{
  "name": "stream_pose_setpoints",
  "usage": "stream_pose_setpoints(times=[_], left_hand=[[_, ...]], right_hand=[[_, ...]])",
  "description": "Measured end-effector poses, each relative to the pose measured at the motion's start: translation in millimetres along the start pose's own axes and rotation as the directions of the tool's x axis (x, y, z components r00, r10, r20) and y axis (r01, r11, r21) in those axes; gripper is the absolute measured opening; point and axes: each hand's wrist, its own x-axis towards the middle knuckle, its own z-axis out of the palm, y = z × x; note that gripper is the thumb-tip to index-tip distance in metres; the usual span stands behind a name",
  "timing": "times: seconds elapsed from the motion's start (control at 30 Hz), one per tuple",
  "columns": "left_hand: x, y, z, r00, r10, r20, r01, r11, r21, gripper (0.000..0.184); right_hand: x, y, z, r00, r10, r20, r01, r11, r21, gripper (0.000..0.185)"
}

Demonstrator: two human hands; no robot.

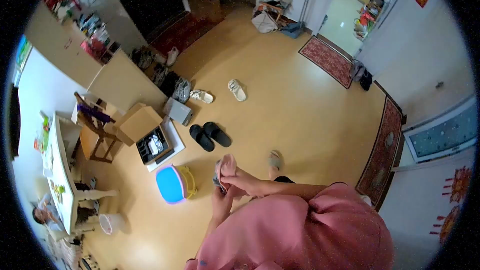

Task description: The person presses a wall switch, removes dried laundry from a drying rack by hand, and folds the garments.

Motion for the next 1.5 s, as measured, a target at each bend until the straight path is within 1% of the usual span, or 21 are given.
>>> stream_pose_setpoints(times=[0.1,0.13,0.23,0.27,0.37,0.4,0.43,0.5,0.53,0.63,0.67,0.7,0.8,0.93,1.03,1.07,1.1,1.17,1.27,1.4,1.5], left_hand=[[24.8,12.9,46.4,0.993,0.106,0.046,-0.111,0.985,0.131,0.016],[38.4,21.7,64.3,0.994,0.053,0.1,-0.07,0.983,0.168,0.015],[100.5,7.4,118.8,0.935,0.275,0.225,-0.329,0.909,0.255,0.015],[115.9,9.6,139.4,0.929,0.254,0.269,-0.307,0.935,0.179,0.016],[162.0,12.2,203.7,0.948,0.209,0.239,-0.247,0.959,0.141,0.023],[186.5,3.6,214.9,0.944,0.261,0.202,-0.311,0.908,0.282,0.028],[198.8,7.7,228.7,0.958,0.202,0.203,-0.247,0.942,0.228,0.024],[216.1,36.8,267.5,0.975,0.081,0.209,-0.107,0.987,0.117,0.017],[212.3,62.0,285.3,0.947,0.014,0.322,-0.003,0.999,-0.033,0.017],[257.0,89.8,326.0,0.971,-0.038,0.237,0.015,0.995,0.097,0.015],[280.9,93.9,332.3,0.955,0.014,0.296,-0.047,0.994,0.103,0.015],[304.9,96.8,342.8,0.964,-0.014,0.265,-0.008,0.997,0.082,0.016],[393.9,103.8,358.8,0.943,-0.057,0.327,0.02,0.993,0.118,0.015],[538.1,93.3,380.9,0.994,0.024,0.11,-0.051,0.967,0.249,0.019],[588.4,164.4,416.2,0.988,-0.137,0.074,0.117,0.965,0.236,0.02],[604.5,189.4,427.9,0.99,-0.13,0.053,0.105,0.934,0.34,0.022],[622.9,202.1,435.1,0.992,-0.118,0.042,0.099,0.945,0.311,0.023],[657.3,221.1,446.4,0.995,-0.093,0.021,0.084,0.961,0.263,0.024],[696.5,246.1,468.1,0.999,-0.042,-0.003,0.042,0.974,0.224,0.025],[741.6,269.3,493.3,0.998,-0.049,-0.035,0.055,0.977,0.205,0.024],[776.3,275.7,511.6,0.979,-0.018,-0.204,0.084,0.944,0.32,0.024]], right_hand=[[-7.7,-34.3,-42.9,0.993,-0.083,-0.082,0.08,0.996,-0.043,0.018],[-7.4,-51.2,-62.6,0.989,-0.093,-0.112,0.085,0.993,-0.076,0.02],[-11.6,-91.8,-141.0,0.99,-0.14,0.033,0.142,0.985,-0.096,0.018],[-25.1,-111.5,-155.4,0.982,-0.181,-0.047,0.181,0.983,-0.018,0.013],[-19.4,-119.2,-246.0,0.94,-0.326,-0.097,0.313,0.941,-0.126,0.017],[3.2,-101.2,-292.9,0.919,-0.394,0.02,0.393,0.912,-0.116,0.023],[-6.0,-111.5,-305.0,0.921,-0.354,-0.162,0.339,0.934,-0.114,0.024],[-28.6,-140.3,-320.6,0.835,-0.233,-0.499,0.224,0.971,-0.079,0.029],[-25.9,-139.0,-339.1,0.828,-0.207,-0.52,0.217,0.975,-0.041,0.033],[-14.3,-154.4,-388.6,0.845,-0.112,-0.522,0.138,0.99,0.01,0.032],[-7.5,-160.6,-404.0,0.839,-0.085,-0.537,0.121,0.992,0.034,0.03],[1.4,-165.6,-421.1,0.835,-0.094,-0.542,0.108,0.994,-0.006,0.03],[42.2,-187.1,-480.6,0.801,-0.123,-0.585,0.05,0.989,-0.138,0.031],[101.6,-253.2,-568.7,0.806,-0.094,-0.584,-0.089,0.956,-0.278,0.031],[131.0,-332.6,-621.5,0.796,-0.239,-0.556,-0.182,0.782,-0.596,0.032],[137.8,-366.1,-635.9,0.807,-0.226,-0.546,-0.218,0.745,-0.631,0.032],[151.6,-384.1,-656.3,0.793,-0.296,-0.532,-0.205,0.694,-0.69,0.03],[173.9,-425.1,-689.0,0.735,-0.328,-0.593,-0.166,0.761,-0.627,0.03],[213.0,-456.0,-748.2,0.71,-0.363,-0.603,-0.21,0.708,-0.675,0.03],[267.8,-500.4,-822.7,0.796,-0.267,-0.543,-0.268,0.649,-0.712,0.03],[329.5,-531.2,-899.0,0.823,-0.284,-0.492,-0.261,0.579,-0.772,0.031]])
